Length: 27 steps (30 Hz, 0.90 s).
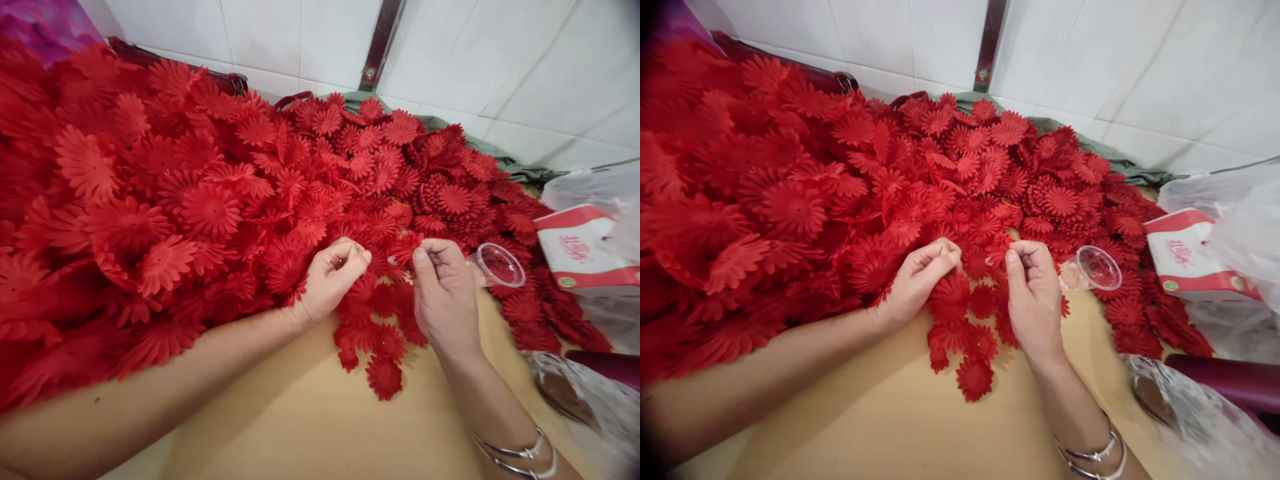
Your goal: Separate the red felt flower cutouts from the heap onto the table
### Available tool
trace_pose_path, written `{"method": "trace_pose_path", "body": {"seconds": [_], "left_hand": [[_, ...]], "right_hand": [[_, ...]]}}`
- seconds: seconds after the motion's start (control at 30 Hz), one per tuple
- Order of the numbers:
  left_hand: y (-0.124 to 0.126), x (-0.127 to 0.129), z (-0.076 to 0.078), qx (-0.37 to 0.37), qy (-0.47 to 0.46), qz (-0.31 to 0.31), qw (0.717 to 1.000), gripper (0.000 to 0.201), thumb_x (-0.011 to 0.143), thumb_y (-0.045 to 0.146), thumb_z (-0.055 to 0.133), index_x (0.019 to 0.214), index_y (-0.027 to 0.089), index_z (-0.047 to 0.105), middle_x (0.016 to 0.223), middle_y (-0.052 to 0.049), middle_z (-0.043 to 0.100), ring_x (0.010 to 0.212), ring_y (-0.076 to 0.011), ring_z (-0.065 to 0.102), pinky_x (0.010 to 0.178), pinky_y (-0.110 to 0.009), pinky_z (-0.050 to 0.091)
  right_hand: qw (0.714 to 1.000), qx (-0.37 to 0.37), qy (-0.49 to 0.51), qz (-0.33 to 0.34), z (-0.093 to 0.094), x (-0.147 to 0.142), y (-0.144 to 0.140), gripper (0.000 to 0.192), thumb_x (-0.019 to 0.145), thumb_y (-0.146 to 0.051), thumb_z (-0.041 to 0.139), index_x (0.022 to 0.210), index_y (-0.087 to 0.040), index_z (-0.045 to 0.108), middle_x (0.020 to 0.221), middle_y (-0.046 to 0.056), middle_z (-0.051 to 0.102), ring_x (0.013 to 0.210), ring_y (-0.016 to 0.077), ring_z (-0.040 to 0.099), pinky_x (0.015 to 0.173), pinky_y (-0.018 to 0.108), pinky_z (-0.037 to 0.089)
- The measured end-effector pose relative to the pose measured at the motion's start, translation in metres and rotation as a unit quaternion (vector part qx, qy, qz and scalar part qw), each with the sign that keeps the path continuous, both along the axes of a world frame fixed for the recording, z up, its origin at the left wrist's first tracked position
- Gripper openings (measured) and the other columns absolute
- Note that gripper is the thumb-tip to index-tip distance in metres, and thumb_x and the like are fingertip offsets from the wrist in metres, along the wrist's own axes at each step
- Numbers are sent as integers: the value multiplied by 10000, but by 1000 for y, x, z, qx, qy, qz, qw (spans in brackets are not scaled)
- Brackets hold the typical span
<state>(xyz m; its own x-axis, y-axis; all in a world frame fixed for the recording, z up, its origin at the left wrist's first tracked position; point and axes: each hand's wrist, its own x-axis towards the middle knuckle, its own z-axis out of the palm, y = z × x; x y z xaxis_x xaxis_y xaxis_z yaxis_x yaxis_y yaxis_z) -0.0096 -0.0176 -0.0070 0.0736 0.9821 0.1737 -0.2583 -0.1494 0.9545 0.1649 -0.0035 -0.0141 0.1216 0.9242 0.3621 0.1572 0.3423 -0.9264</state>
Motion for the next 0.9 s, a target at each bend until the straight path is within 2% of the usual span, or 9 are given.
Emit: {"method": "trace_pose_path", "body": {"seconds": [0.07, 0.13, 0.23, 0.3, 0.4, 0.57, 0.77, 0.9], "left_hand": [[0, 2, -1, 33, 12, 23, 999, 317, 776, 170, 645, 649, 203, 356, 773, 18, 460, 751, -119, 471, 724, -260, 403], [0, 4, -2, 32, -7, 20, 999, 243, 735, 108, 655, 733, 200, 430, 837, 13, 495, 799, -123, 501, 747, -256, 415], [-1, 6, -1, 4, -20, -7, 1000, 120, 826, 184, 656, 893, 177, 556, 875, -4, 550, 826, -126, 536, 784, -264, 437], [-2, 8, -1, -9, -18, -15, 1000, 153, 862, 264, 677, 943, 168, 590, 863, -5, 572, 805, -121, 541, 776, -262, 443], [-2, 9, -3, -10, -26, -15, 1000, 236, 831, 319, 743, 930, 177, 581, 836, 12, 581, 758, -105, 531, 735, -246, 438], [3, 7, -10, -8, -42, -37, 998, 314, 801, 379, 782, 831, 178, 543, 757, 44, 548, 672, -77, 484, 668, -231, 414], [7, 7, -14, -34, -78, -51, 995, 354, 732, 317, 851, 938, 167, 606, 814, 20, 618, 742, -87, 568, 746, -235, 459], [6, 6, -11, -24, -71, -86, 993, 287, 791, 373, 800, 929, 158, 668, 852, -6, 674, 770, -103, 603, 782, -249, 480]], "right_hand": [[999, 14, -48, -17, 2, 0, -3, 137, 934, -375, 664, 963, -243, 641, 883, 6, 621, 825, 157, 591, 792, 309, 501], [997, 13, -75, -21, 4, -2, -6, 128, 938, -358, 659, 971, -234, 649, 900, 16, 649, 839, 164, 612, 796, 318, 504], [992, 38, -118, -16, 8, -6, -10, 100, 943, -323, 651, 975, -228, 659, 940, 32, 679, 883, 179, 643, 825, 341, 514], [986, 71, -152, -8, 10, -9, -13, 78, 949, -296, 639, 983, -231, 667, 967, 35, 687, 922, 187, 653, 846, 351, 517], [979, 99, -178, 2, 11, -11, -16, 77, 952, -265, 631, 1007, -237, 676, 985, 34, 692, 952, 192, 660, 872, 366, 523], [981, 98, -167, -3, 9, -10, -15, 91, 933, -260, 657, 1017, -239, 685, 1009, 43, 694, 968, 205, 663, 891, 396, 531], [988, 94, -124, 3, 9, -12, -13, 159, 889, -219, 707, 1045, -239, 681, 1031, 44, 668, 968, 194, 652, 914, 400, 536], [987, 112, -112, 1, 11, -13, -14, 199, 864, -201, 733, 1051, -244, 679, 1076, 52, 648, 1014, 203, 646, 950, 412, 537]]}}
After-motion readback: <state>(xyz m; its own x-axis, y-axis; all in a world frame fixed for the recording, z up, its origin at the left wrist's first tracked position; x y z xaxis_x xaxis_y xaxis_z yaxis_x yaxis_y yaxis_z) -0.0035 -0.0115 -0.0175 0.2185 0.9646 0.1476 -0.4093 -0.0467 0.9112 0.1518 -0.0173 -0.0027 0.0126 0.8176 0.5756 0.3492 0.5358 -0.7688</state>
